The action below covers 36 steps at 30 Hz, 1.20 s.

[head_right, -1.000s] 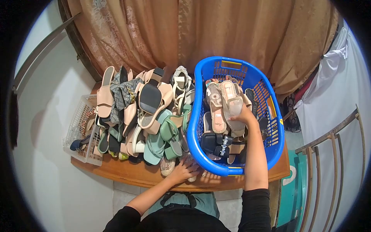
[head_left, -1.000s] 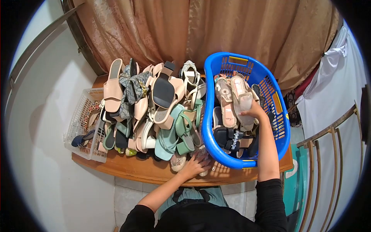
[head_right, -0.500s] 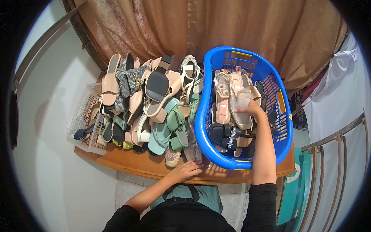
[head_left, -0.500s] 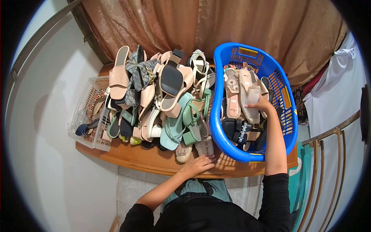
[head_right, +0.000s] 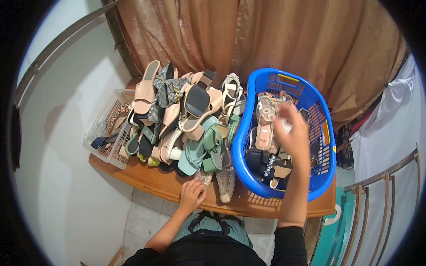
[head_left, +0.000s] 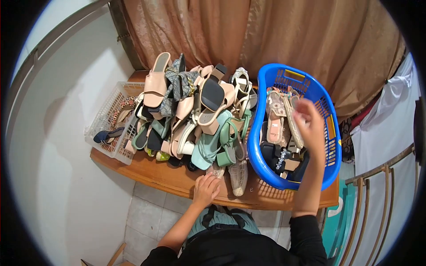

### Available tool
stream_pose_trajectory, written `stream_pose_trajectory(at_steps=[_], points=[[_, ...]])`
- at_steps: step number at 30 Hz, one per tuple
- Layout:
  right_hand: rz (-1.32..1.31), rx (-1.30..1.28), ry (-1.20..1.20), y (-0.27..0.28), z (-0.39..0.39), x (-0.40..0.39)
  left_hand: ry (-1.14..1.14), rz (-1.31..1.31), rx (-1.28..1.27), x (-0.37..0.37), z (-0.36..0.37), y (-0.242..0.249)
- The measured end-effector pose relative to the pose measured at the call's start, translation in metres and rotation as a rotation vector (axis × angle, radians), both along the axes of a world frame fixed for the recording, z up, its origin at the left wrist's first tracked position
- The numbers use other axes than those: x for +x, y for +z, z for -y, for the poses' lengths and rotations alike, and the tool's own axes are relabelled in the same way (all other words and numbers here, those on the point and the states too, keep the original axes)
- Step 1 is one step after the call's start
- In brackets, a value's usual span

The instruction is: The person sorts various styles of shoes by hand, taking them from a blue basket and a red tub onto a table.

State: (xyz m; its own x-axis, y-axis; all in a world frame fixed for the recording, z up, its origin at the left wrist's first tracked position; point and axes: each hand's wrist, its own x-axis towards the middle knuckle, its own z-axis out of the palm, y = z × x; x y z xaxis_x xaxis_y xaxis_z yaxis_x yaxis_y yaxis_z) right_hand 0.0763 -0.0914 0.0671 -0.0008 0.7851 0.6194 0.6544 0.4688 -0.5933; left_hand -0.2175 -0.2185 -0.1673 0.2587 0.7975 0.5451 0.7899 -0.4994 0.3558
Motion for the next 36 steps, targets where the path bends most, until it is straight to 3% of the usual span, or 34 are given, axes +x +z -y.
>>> stream_pose_trajectory(at_steps=[2,4,5,7,8,10,13,15,17,20,28,30,34,36], points=[[-0.056,-0.092,0.172,0.008,0.060,-0.047,0.017,-0.022,0.016,0.002,-0.001,0.006],[-0.112,-0.535,0.465,-0.010,0.101,-0.069,0.028,-0.045,0.025,0.006,-0.001,0.013],[-0.030,-0.634,0.559,-0.021,0.116,-0.080,0.039,-0.060,0.019,0.008,-0.001,0.018],[0.280,-0.896,0.474,-0.074,0.132,-0.089,0.041,-0.078,0.017,0.012,-0.001,0.024],[0.436,-0.940,0.296,-0.108,0.145,-0.089,0.043,-0.108,0.005,0.015,-0.002,0.027],[0.498,-1.044,0.003,-0.149,0.160,-0.093,0.039,-0.139,-0.009,0.020,-0.003,0.031],[0.285,-1.069,0.017,-0.180,0.154,-0.088,0.041,-0.199,-0.046,0.027,-0.004,0.034],[0.194,-0.978,-0.004,-0.230,0.142,-0.092,0.028,-0.197,-0.066,0.034,-0.003,0.039],[0.036,-0.941,-0.066,-0.223,0.141,-0.104,0.011,-0.206,-0.091,0.038,-0.003,0.039],[0.057,-0.864,-0.165,-0.257,0.140,-0.110,-0.027,-0.249,-0.098,0.039,-0.005,0.036],[0.121,-0.744,-0.167,-0.252,0.168,-0.080,-0.055,-0.372,-0.049,0.027,-0.029,0.033],[0.075,-0.906,-0.090,-0.245,0.186,-0.065,-0.099,-0.395,0.007,0.024,-0.036,0.025],[-0.075,-0.761,-0.158,-0.227,0.220,-0.040,-0.137,-0.370,0.036,0.017,-0.041,0.015],[-0.169,-0.817,-0.160,-0.232,0.235,-0.018,-0.152,-0.369,0.031,0.015,-0.039,0.012]])
